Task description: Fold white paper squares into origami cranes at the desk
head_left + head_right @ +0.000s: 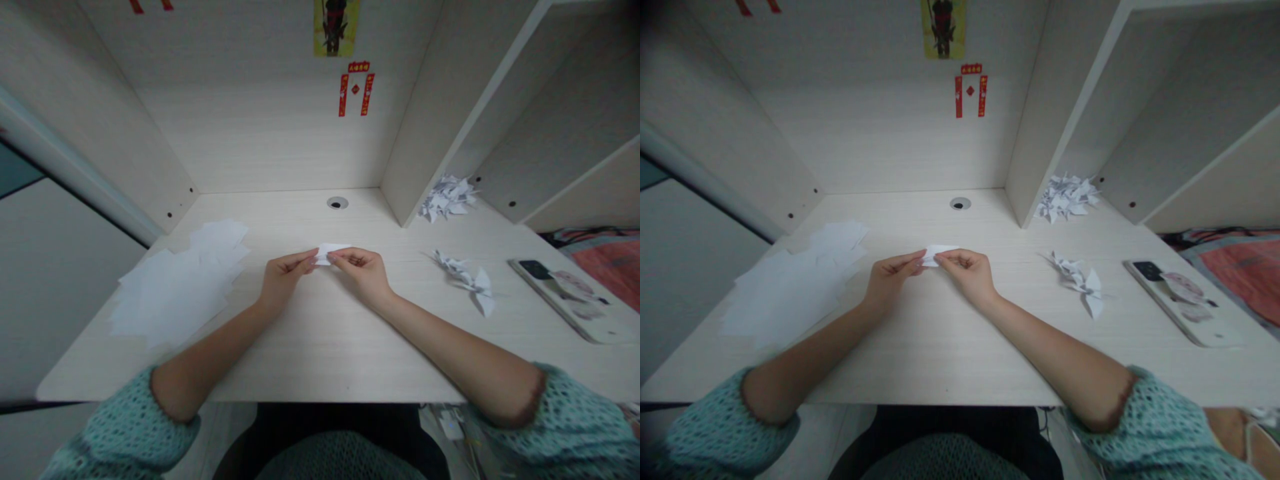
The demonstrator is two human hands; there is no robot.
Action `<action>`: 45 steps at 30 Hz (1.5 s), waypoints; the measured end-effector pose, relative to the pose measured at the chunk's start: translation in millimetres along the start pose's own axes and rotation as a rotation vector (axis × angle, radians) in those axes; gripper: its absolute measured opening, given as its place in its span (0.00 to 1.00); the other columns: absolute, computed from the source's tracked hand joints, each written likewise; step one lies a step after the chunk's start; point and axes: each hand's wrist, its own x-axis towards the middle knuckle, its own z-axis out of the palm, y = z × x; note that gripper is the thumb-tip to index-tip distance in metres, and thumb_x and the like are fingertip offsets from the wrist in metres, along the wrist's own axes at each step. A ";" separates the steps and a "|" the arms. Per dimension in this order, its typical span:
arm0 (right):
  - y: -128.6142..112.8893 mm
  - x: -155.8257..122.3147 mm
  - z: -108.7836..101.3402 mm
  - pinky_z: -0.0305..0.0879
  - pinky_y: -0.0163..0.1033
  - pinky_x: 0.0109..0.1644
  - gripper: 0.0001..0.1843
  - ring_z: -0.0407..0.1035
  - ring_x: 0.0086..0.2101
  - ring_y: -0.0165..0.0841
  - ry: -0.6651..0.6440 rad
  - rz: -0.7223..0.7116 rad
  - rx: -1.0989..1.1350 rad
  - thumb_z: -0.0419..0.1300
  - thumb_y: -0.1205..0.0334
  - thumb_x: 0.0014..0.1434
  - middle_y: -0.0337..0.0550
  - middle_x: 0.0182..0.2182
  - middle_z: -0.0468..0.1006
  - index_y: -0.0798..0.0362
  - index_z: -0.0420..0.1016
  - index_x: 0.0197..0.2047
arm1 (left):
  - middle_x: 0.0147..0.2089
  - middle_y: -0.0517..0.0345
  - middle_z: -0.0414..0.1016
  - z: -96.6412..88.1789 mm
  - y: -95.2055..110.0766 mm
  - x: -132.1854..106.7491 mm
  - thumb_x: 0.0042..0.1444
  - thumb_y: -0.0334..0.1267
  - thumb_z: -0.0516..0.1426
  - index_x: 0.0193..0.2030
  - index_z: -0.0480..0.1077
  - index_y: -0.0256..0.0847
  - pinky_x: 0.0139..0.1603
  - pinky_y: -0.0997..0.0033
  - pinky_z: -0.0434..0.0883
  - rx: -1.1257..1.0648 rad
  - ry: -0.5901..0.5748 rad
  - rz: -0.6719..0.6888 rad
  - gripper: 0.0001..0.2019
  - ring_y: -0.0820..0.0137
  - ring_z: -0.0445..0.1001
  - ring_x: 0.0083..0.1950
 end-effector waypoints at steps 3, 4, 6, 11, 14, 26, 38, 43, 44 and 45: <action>-1.0 -0.8 1.6 0.68 0.38 0.37 0.09 0.73 0.28 0.31 -0.003 0.015 0.042 0.68 0.56 0.44 0.40 0.27 0.81 0.51 0.80 0.28 | 0.41 0.54 0.81 0.6 0.4 -0.8 0.46 0.46 0.64 0.44 0.77 0.43 0.46 0.64 0.73 -0.003 0.007 0.002 0.18 0.67 0.77 0.39; -1.2 -1.1 2.0 0.68 0.38 0.37 0.09 0.73 0.28 0.31 -0.003 0.019 0.049 0.69 0.56 0.44 0.40 0.27 0.81 0.51 0.80 0.28 | 0.41 0.54 0.81 0.8 0.4 -1.1 0.46 0.46 0.64 0.44 0.77 0.42 0.46 0.64 0.73 -0.005 0.007 0.003 0.18 0.66 0.77 0.39; -1.5 -1.6 2.7 0.69 0.39 0.36 0.10 0.73 0.28 0.32 0.004 0.028 0.057 0.69 0.55 0.43 0.41 0.27 0.81 0.51 0.80 0.28 | 0.40 0.54 0.81 1.4 0.8 -1.7 0.46 0.46 0.64 0.44 0.77 0.42 0.46 0.63 0.73 -0.010 0.010 0.005 0.18 0.66 0.77 0.38; -2.3 -2.8 3.8 0.68 0.38 0.35 0.11 0.73 0.27 0.31 0.013 0.058 0.082 0.69 0.54 0.43 0.41 0.26 0.81 0.52 0.79 0.27 | 0.41 0.53 0.81 2.9 4.3 -3.9 0.47 0.46 0.64 0.43 0.78 0.42 0.46 0.64 0.74 -0.010 0.009 0.021 0.17 0.66 0.78 0.38; -2.0 -2.7 3.0 0.68 0.37 0.35 0.11 0.72 0.27 0.31 0.015 0.048 0.091 0.69 0.55 0.43 0.41 0.26 0.81 0.52 0.79 0.28 | 0.41 0.54 0.81 3.4 7.0 -5.4 0.47 0.45 0.64 0.42 0.78 0.43 0.45 0.65 0.74 -0.001 0.015 0.039 0.15 0.67 0.78 0.38; 1.3 -0.6 0.6 0.68 0.36 0.33 0.14 0.72 0.26 0.30 0.005 0.045 0.106 0.70 0.54 0.41 0.40 0.24 0.79 0.53 0.77 0.29 | 0.41 0.53 0.81 3.6 9.8 -6.5 0.48 0.45 0.63 0.42 0.78 0.42 0.44 0.66 0.75 0.037 0.034 0.058 0.16 0.66 0.78 0.37; 4.2 1.9 -1.2 0.67 0.36 0.33 0.11 0.72 0.26 0.31 0.014 0.049 0.101 0.70 0.58 0.40 0.39 0.23 0.79 0.53 0.74 0.24 | 0.30 0.62 0.80 0.4 8.3 -3.0 0.45 0.45 0.65 0.57 0.68 0.43 0.40 0.72 0.71 -0.031 -0.036 -0.053 0.30 0.72 0.77 0.33; 3.0 -0.5 -1.6 0.67 0.36 0.34 0.09 0.73 0.27 0.32 0.012 0.026 0.080 0.69 0.59 0.42 0.41 0.25 0.81 0.53 0.75 0.24 | 0.30 0.63 0.80 0.5 11.4 -3.1 0.42 0.42 0.67 0.60 0.64 0.43 0.34 0.76 0.69 -0.023 -0.104 -0.100 0.36 0.74 0.75 0.29; 2.9 -1.3 -1.5 0.68 0.37 0.35 0.09 0.74 0.28 0.32 0.003 0.020 0.077 0.69 0.59 0.42 0.42 0.26 0.81 0.53 0.75 0.24 | 0.32 0.61 0.80 1.5 11.7 -3.8 0.42 0.42 0.67 0.58 0.67 0.42 0.35 0.75 0.69 -0.038 -0.107 -0.099 0.34 0.72 0.75 0.31; 3.0 -2.1 -1.3 0.68 0.37 0.36 0.08 0.74 0.29 0.33 -0.005 0.012 0.073 0.69 0.59 0.43 0.42 0.26 0.81 0.53 0.75 0.24 | 0.35 0.58 0.81 2.5 11.8 -4.6 0.42 0.41 0.67 0.55 0.69 0.41 0.37 0.74 0.70 -0.050 -0.107 -0.097 0.31 0.71 0.76 0.33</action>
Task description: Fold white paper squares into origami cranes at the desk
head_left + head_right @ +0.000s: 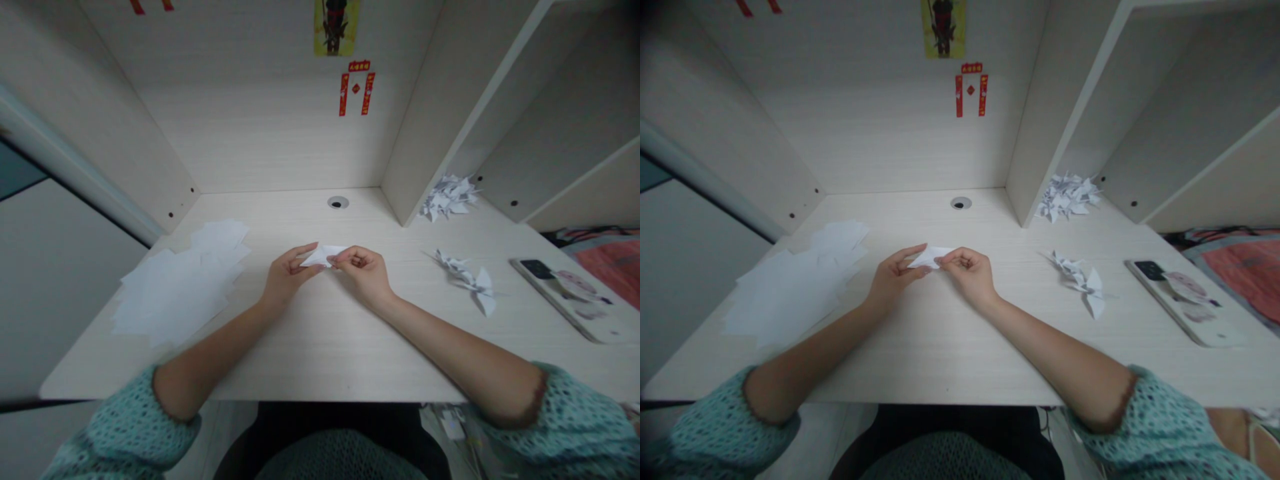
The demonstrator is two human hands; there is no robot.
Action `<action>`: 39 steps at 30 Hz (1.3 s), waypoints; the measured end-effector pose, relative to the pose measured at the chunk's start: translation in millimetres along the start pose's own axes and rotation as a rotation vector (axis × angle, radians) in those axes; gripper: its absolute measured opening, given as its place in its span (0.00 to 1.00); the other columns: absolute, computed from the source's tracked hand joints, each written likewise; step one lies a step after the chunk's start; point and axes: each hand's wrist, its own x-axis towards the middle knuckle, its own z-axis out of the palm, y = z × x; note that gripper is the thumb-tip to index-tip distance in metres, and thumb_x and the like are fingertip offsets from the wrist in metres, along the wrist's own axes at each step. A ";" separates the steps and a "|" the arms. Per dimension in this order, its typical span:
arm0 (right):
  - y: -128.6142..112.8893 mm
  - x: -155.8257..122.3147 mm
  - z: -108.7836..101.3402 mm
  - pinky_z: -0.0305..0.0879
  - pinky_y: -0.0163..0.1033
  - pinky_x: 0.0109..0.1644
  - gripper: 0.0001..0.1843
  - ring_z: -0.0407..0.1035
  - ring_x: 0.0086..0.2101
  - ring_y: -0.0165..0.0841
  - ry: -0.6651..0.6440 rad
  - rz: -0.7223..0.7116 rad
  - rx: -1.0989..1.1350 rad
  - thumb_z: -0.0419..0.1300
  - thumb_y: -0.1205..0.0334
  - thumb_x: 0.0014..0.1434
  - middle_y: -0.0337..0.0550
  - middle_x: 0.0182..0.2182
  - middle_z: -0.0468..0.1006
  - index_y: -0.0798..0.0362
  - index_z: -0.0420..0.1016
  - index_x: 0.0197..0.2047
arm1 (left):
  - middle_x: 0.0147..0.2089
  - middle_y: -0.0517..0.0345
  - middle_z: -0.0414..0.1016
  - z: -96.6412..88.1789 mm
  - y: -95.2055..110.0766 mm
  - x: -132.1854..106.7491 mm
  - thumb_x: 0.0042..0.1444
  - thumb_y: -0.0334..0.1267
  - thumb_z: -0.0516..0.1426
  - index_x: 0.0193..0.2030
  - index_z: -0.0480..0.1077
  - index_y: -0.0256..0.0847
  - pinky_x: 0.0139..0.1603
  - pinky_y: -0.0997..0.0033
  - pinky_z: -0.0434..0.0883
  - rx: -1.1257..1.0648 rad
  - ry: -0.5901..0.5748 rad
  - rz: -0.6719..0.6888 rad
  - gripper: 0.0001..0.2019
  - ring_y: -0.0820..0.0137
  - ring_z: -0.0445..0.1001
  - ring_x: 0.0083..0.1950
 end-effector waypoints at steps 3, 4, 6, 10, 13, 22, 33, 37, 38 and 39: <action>0.0 -2.5 0.5 0.69 0.37 0.37 0.07 0.75 0.30 0.33 -0.019 -0.045 -0.034 0.68 0.59 0.45 0.42 0.27 0.81 0.53 0.76 0.24 | 0.39 0.55 0.81 2.4 -0.7 -1.4 0.43 0.41 0.67 0.50 0.71 0.40 0.40 0.72 0.70 -0.020 0.020 0.005 0.26 0.69 0.77 0.37; -0.2 -3.3 0.6 0.69 0.37 0.37 0.07 0.74 0.30 0.33 -0.023 -0.065 -0.054 0.67 0.59 0.46 0.43 0.27 0.81 0.53 0.76 0.25 | 0.39 0.55 0.81 2.7 -1.2 -1.5 0.43 0.40 0.67 0.49 0.72 0.40 0.40 0.72 0.70 -0.028 0.027 0.004 0.24 0.69 0.77 0.37; -0.6 -4.6 0.8 0.69 0.38 0.38 0.08 0.74 0.30 0.33 -0.029 -0.099 -0.094 0.67 0.58 0.47 0.43 0.27 0.81 0.53 0.76 0.25 | 0.39 0.56 0.81 2.6 -2.8 -0.9 0.43 0.40 0.66 0.47 0.73 0.40 0.40 0.73 0.69 -0.046 0.038 -0.001 0.22 0.71 0.76 0.36; -0.4 -5.8 0.3 0.69 0.39 0.38 0.08 0.74 0.30 0.34 -0.019 -0.124 -0.121 0.66 0.57 0.48 0.43 0.27 0.81 0.53 0.76 0.25 | 0.38 0.58 0.80 2.2 -7.4 1.6 0.43 0.40 0.66 0.44 0.74 0.40 0.41 0.74 0.68 -0.076 0.046 -0.039 0.19 0.73 0.75 0.37; 0.9 -5.5 -0.3 0.68 0.38 0.38 0.07 0.74 0.30 0.33 -0.017 -0.112 -0.110 0.66 0.59 0.48 0.43 0.28 0.81 0.52 0.76 0.25 | 0.38 0.58 0.80 2.2 -9.9 2.6 0.43 0.40 0.66 0.42 0.75 0.40 0.42 0.73 0.69 -0.104 0.038 -0.074 0.18 0.73 0.75 0.37; 2.1 -0.4 -0.8 0.66 0.35 0.35 0.05 0.74 0.28 0.31 0.008 -0.050 -0.003 0.68 0.64 0.45 0.40 0.26 0.81 0.52 0.75 0.24 | 0.35 0.58 0.81 1.8 -7.9 2.1 0.43 0.39 0.67 0.46 0.74 0.40 0.43 0.72 0.70 -0.116 0.014 -0.047 0.21 0.72 0.77 0.36; 5.7 7.1 -3.4 0.64 0.35 0.33 0.09 0.71 0.27 0.30 0.050 -0.017 0.030 0.69 0.61 0.42 0.40 0.26 0.79 0.53 0.73 0.25 | 0.52 0.54 0.76 -5.4 -9.2 8.1 0.47 0.35 0.64 0.59 0.66 0.42 0.56 0.68 0.67 -0.227 -0.172 -0.185 0.29 0.68 0.75 0.51; 6.3 11.6 -7.6 0.62 0.34 0.31 0.09 0.68 0.25 0.28 0.027 -0.034 -0.018 0.69 0.60 0.44 0.38 0.23 0.77 0.53 0.74 0.27 | 0.49 0.54 0.78 -7.5 -6.0 8.3 0.49 0.36 0.63 0.62 0.61 0.42 0.56 0.69 0.66 -0.183 -0.207 -0.159 0.33 0.69 0.75 0.50; 5.9 12.5 -8.8 0.61 0.34 0.31 0.09 0.68 0.24 0.28 0.020 -0.040 -0.035 0.68 0.59 0.44 0.37 0.23 0.76 0.53 0.74 0.27 | 0.47 0.55 0.79 -7.3 -4.5 7.7 0.49 0.37 0.63 0.63 0.60 0.42 0.55 0.69 0.66 -0.136 -0.214 -0.127 0.33 0.69 0.75 0.49; 5.4 13.3 -9.8 0.61 0.34 0.31 0.10 0.67 0.24 0.28 0.015 -0.046 -0.051 0.68 0.59 0.45 0.37 0.23 0.76 0.53 0.73 0.28 | 0.45 0.55 0.80 -6.9 -3.0 6.9 0.48 0.38 0.64 0.62 0.61 0.43 0.54 0.69 0.67 -0.075 -0.219 -0.091 0.33 0.69 0.75 0.48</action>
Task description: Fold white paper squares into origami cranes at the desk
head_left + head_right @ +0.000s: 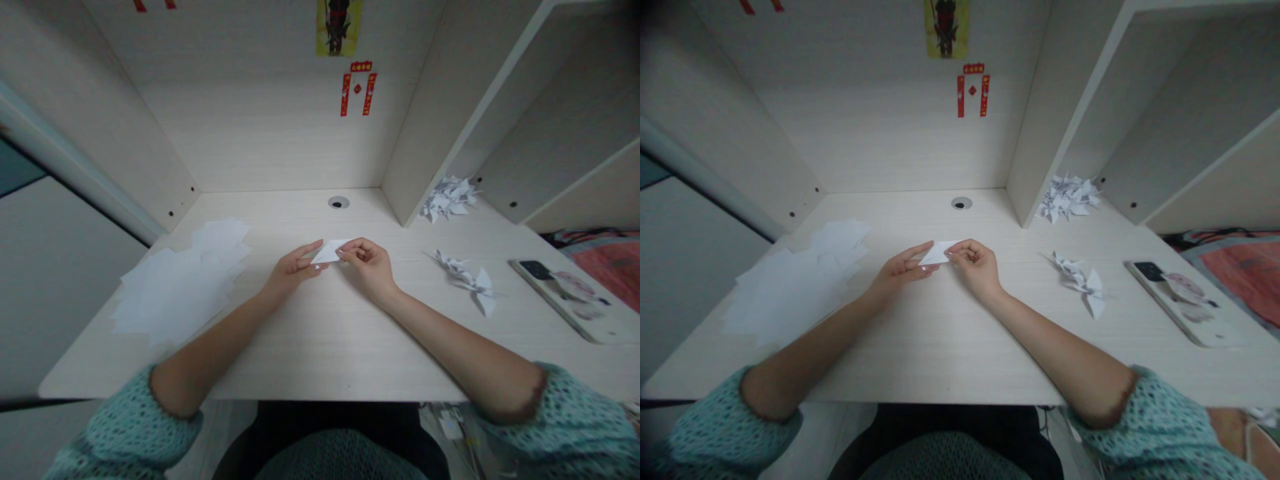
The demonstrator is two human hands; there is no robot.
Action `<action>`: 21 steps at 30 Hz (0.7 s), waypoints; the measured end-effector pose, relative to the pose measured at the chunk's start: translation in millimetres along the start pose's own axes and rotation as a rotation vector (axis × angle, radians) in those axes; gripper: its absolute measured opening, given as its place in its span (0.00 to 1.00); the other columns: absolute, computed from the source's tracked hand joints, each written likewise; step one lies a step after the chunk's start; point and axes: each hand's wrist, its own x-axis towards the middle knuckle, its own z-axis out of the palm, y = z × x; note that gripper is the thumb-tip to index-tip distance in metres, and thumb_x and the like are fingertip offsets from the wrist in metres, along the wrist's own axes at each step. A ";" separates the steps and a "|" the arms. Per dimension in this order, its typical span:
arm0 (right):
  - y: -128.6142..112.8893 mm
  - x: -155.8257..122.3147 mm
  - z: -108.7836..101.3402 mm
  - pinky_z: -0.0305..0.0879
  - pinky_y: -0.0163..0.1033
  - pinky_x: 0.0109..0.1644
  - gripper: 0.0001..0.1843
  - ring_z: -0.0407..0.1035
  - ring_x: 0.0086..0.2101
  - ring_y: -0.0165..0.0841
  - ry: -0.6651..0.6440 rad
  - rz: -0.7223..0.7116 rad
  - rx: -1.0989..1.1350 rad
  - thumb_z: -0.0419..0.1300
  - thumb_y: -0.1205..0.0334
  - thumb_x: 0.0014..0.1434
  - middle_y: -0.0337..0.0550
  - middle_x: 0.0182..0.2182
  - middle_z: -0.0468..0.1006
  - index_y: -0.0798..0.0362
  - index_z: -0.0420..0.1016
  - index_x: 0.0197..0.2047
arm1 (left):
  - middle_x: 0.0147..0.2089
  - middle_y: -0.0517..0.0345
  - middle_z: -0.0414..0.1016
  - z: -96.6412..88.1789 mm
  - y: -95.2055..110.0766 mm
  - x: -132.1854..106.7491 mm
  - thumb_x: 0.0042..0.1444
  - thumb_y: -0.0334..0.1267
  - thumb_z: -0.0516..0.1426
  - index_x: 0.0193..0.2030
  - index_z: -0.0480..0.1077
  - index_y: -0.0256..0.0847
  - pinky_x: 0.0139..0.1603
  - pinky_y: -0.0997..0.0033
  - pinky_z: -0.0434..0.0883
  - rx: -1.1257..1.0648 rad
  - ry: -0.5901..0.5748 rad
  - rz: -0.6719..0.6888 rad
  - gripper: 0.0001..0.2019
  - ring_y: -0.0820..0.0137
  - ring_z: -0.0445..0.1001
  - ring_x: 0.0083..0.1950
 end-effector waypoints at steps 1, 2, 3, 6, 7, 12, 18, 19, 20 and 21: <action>-0.6 0.5 -0.8 0.61 0.35 0.31 0.10 0.67 0.24 0.28 -0.005 -0.006 -0.012 0.68 0.58 0.45 0.37 0.23 0.75 0.53 0.73 0.28 | 0.44 0.55 0.80 0.9 1.2 -0.8 0.48 0.40 0.64 0.59 0.64 0.42 0.52 0.70 0.67 0.070 0.002 0.027 0.30 0.69 0.76 0.47; -1.2 0.6 -1.3 0.61 0.35 0.31 0.11 0.67 0.24 0.28 -0.015 -0.011 -0.022 0.68 0.58 0.45 0.37 0.23 0.75 0.53 0.73 0.28 | 0.44 0.54 0.80 1.9 2.0 -1.5 0.48 0.42 0.63 0.55 0.69 0.41 0.49 0.70 0.68 0.136 0.015 0.046 0.26 0.68 0.76 0.45; -1.8 0.4 -1.4 0.61 0.35 0.31 0.11 0.68 0.25 0.28 -0.029 -0.016 -0.030 0.68 0.57 0.46 0.37 0.22 0.75 0.53 0.72 0.29 | 0.43 0.52 0.80 2.7 2.3 -2.0 0.49 0.45 0.62 0.49 0.73 0.39 0.46 0.70 0.69 0.199 0.030 0.048 0.21 0.68 0.76 0.43; -3.4 -2.0 0.2 0.62 0.35 0.32 0.15 0.68 0.24 0.29 -0.072 -0.022 -0.027 0.68 0.57 0.46 0.34 0.20 0.74 0.51 0.69 0.34 | 0.37 0.50 0.81 4.0 0.4 -2.4 0.52 0.50 0.59 0.36 0.76 0.36 0.39 0.71 0.71 0.300 0.089 -0.006 0.17 0.69 0.77 0.35; -3.9 -3.0 1.3 0.62 0.35 0.32 0.18 0.68 0.23 0.29 -0.073 -0.018 -0.014 0.68 0.57 0.45 0.32 0.19 0.73 0.50 0.66 0.37 | 0.35 0.51 0.81 4.0 -0.9 -2.2 0.52 0.51 0.58 0.35 0.76 0.37 0.37 0.71 0.71 0.305 0.104 -0.017 0.17 0.69 0.77 0.34; -5.8 -7.7 7.3 0.62 0.33 0.30 0.35 0.66 0.22 0.27 -0.088 0.059 0.092 0.71 0.57 0.40 0.28 0.21 0.73 0.47 0.57 0.48 | 0.33 0.53 0.81 4.2 -5.1 -2.4 0.51 0.50 0.59 0.35 0.77 0.39 0.36 0.72 0.71 0.275 0.156 0.015 0.16 0.69 0.77 0.33; -2.5 -11.1 9.6 0.57 0.31 0.26 0.36 0.62 0.20 0.25 -0.137 0.118 0.090 0.71 0.56 0.40 0.27 0.20 0.68 0.49 0.62 0.52 | 0.32 0.53 0.81 8.1 -2.6 -5.0 0.50 0.51 0.59 0.33 0.79 0.40 0.36 0.71 0.71 0.285 0.155 0.047 0.16 0.68 0.76 0.32; -1.8 -11.3 9.5 0.56 0.31 0.25 0.34 0.61 0.20 0.25 -0.128 0.114 0.082 0.71 0.56 0.40 0.26 0.19 0.67 0.49 0.64 0.51 | 0.31 0.53 0.81 8.3 -2.5 -5.1 0.50 0.51 0.59 0.34 0.79 0.40 0.36 0.71 0.71 0.290 0.156 0.051 0.16 0.68 0.76 0.32; -1.2 -11.5 9.5 0.56 0.31 0.25 0.33 0.60 0.20 0.24 -0.122 0.112 0.078 0.71 0.56 0.40 0.26 0.18 0.65 0.50 0.65 0.49 | 0.31 0.54 0.81 8.2 -2.7 -5.1 0.51 0.51 0.59 0.34 0.79 0.40 0.36 0.70 0.71 0.294 0.156 0.056 0.16 0.67 0.76 0.33; -0.9 -11.6 9.5 0.55 0.31 0.25 0.32 0.59 0.19 0.24 -0.120 0.110 0.081 0.71 0.56 0.40 0.25 0.17 0.64 0.50 0.66 0.48 | 0.32 0.53 0.81 7.9 -3.2 -5.0 0.51 0.51 0.59 0.35 0.79 0.40 0.36 0.70 0.71 0.299 0.154 0.059 0.16 0.67 0.77 0.33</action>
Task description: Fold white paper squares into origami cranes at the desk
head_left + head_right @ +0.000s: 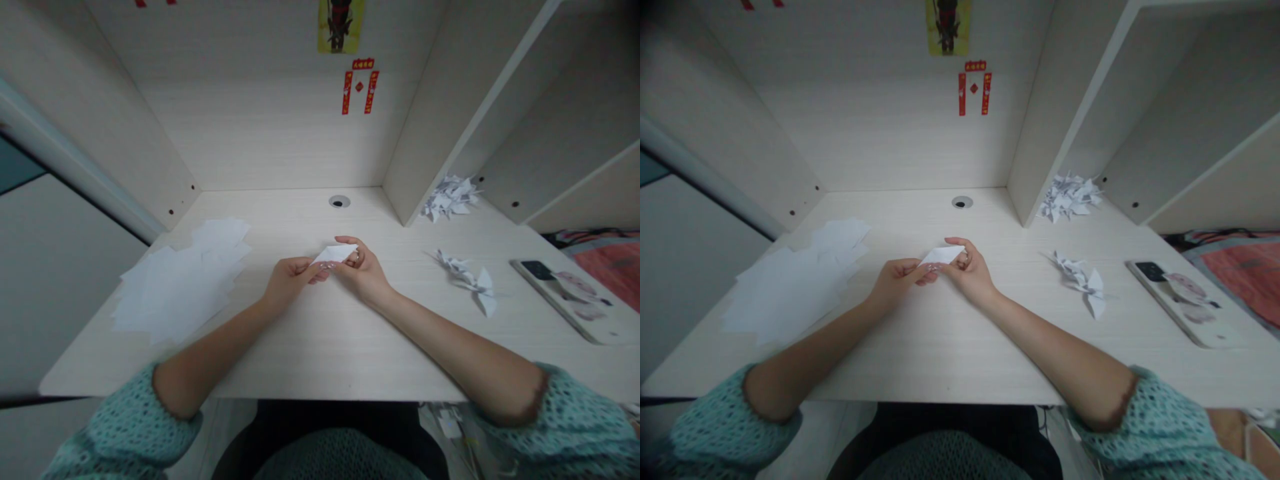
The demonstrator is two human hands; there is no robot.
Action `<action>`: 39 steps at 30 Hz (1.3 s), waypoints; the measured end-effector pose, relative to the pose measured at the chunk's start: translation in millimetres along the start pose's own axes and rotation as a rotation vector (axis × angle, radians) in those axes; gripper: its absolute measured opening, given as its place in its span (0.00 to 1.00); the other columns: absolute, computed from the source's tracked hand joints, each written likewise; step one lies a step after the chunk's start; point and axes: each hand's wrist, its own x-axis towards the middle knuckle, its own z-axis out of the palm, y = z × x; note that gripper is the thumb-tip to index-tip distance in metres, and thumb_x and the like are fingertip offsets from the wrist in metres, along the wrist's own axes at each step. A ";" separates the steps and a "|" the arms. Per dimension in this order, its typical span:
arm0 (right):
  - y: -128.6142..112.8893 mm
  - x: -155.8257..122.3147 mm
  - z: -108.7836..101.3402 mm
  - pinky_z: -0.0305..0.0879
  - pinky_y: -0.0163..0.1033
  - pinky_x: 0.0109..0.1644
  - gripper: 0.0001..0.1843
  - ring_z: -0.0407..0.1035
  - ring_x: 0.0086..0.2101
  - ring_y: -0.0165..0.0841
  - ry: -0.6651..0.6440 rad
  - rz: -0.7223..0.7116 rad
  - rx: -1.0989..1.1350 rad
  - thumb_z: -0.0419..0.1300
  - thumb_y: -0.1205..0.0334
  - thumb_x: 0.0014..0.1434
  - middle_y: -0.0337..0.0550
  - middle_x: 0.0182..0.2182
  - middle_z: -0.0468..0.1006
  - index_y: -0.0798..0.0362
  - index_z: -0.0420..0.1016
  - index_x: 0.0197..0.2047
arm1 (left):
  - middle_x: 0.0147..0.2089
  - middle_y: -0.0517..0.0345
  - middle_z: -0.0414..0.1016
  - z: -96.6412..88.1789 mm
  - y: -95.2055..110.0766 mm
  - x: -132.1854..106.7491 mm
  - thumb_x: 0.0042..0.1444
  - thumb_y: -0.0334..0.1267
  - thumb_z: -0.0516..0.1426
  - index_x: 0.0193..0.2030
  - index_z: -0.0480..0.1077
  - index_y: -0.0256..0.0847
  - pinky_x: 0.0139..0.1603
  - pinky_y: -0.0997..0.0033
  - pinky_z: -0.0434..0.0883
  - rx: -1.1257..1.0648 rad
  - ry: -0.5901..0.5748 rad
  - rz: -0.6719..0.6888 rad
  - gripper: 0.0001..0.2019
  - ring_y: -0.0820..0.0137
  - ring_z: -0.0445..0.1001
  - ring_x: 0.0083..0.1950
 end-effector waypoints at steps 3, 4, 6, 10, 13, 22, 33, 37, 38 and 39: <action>-0.3 0.2 0.0 0.56 0.31 0.26 0.30 0.57 0.19 0.24 -0.016 0.003 0.049 0.71 0.58 0.41 0.24 0.16 0.61 0.51 0.68 0.47 | 0.32 0.53 0.81 -1.1 -3.1 1.2 0.51 0.51 0.59 0.34 0.79 0.40 0.36 0.70 0.71 -0.002 -0.007 0.014 0.17 0.67 0.76 0.33; -0.7 0.5 -0.1 0.57 0.31 0.27 0.29 0.58 0.19 0.24 -0.029 0.008 0.072 0.71 0.59 0.41 0.24 0.15 0.62 0.51 0.67 0.47 | 0.32 0.53 0.81 -1.7 -4.3 1.8 0.51 0.51 0.59 0.34 0.78 0.40 0.36 0.70 0.71 -0.007 -0.008 0.017 0.16 0.67 0.76 0.33; -1.4 1.3 -0.9 0.59 0.33 0.30 0.30 0.62 0.20 0.25 -0.054 0.014 0.103 0.70 0.59 0.42 0.26 0.16 0.67 0.51 0.67 0.48 | 0.33 0.53 0.81 -3.1 -5.8 2.9 0.52 0.51 0.58 0.34 0.78 0.39 0.36 0.71 0.71 -0.017 -0.008 0.018 0.16 0.68 0.76 0.33; -2.0 3.3 -3.6 0.63 0.36 0.35 0.29 0.69 0.25 0.29 -0.077 0.014 0.111 0.68 0.56 0.44 0.31 0.22 0.75 0.49 0.66 0.49 | 0.34 0.52 0.81 -4.9 -4.9 3.8 0.52 0.51 0.58 0.36 0.78 0.38 0.36 0.71 0.70 -0.029 -0.007 0.002 0.17 0.68 0.76 0.34; -1.9 3.8 -4.6 0.64 0.38 0.37 0.30 0.71 0.26 0.31 -0.071 0.004 0.105 0.68 0.55 0.45 0.31 0.22 0.75 0.48 0.64 0.51 | 0.34 0.52 0.81 -4.4 -2.6 2.8 0.52 0.51 0.58 0.35 0.79 0.39 0.36 0.71 0.70 -0.023 -0.013 -0.011 0.17 0.68 0.76 0.34; 2.4 3.0 -3.6 0.64 0.37 0.35 0.37 0.67 0.26 0.30 -0.076 -0.064 0.030 0.67 0.54 0.46 0.32 0.24 0.73 0.46 0.57 0.57 | 0.35 0.55 0.80 -0.5 -3.7 2.1 0.51 0.52 0.57 0.36 0.78 0.41 0.35 0.71 0.68 0.006 -0.057 -0.003 0.17 0.65 0.76 0.38; 4.6 3.0 -11.8 0.64 0.43 0.47 0.24 0.70 0.40 0.35 -0.085 -0.281 -0.389 0.51 0.56 0.62 0.41 0.39 0.76 0.44 0.59 0.62 | 0.41 0.54 0.79 -0.1 2.1 -0.1 0.51 0.49 0.59 0.44 0.75 0.44 0.44 0.69 0.68 0.163 0.034 0.106 0.16 0.65 0.76 0.42; -0.4 -3.1 -9.6 0.59 0.46 0.56 0.24 0.64 0.52 0.39 -0.212 -0.436 -0.636 0.47 0.59 0.64 0.45 0.54 0.70 0.42 0.58 0.63 | 0.37 0.54 0.79 -0.6 -2.0 4.8 0.49 0.48 0.60 0.38 0.74 0.39 0.41 0.70 0.68 0.016 -0.035 0.073 0.15 0.67 0.75 0.38; -0.4 -4.0 -9.3 0.61 0.46 0.53 0.24 0.67 0.49 0.38 -0.225 -0.444 -0.668 0.48 0.59 0.64 0.45 0.51 0.72 0.42 0.58 0.63 | 0.34 0.55 0.78 -0.8 -3.8 5.7 0.48 0.48 0.61 0.36 0.74 0.39 0.39 0.71 0.68 0.001 -0.044 0.058 0.14 0.68 0.75 0.36; -0.1 -4.5 -9.2 0.63 0.45 0.50 0.24 0.69 0.44 0.38 -0.223 -0.441 -0.680 0.49 0.59 0.64 0.46 0.46 0.74 0.42 0.57 0.63 | 0.32 0.57 0.78 -1.0 -5.4 6.5 0.48 0.48 0.61 0.35 0.74 0.39 0.37 0.72 0.67 -0.011 -0.047 0.040 0.14 0.69 0.74 0.34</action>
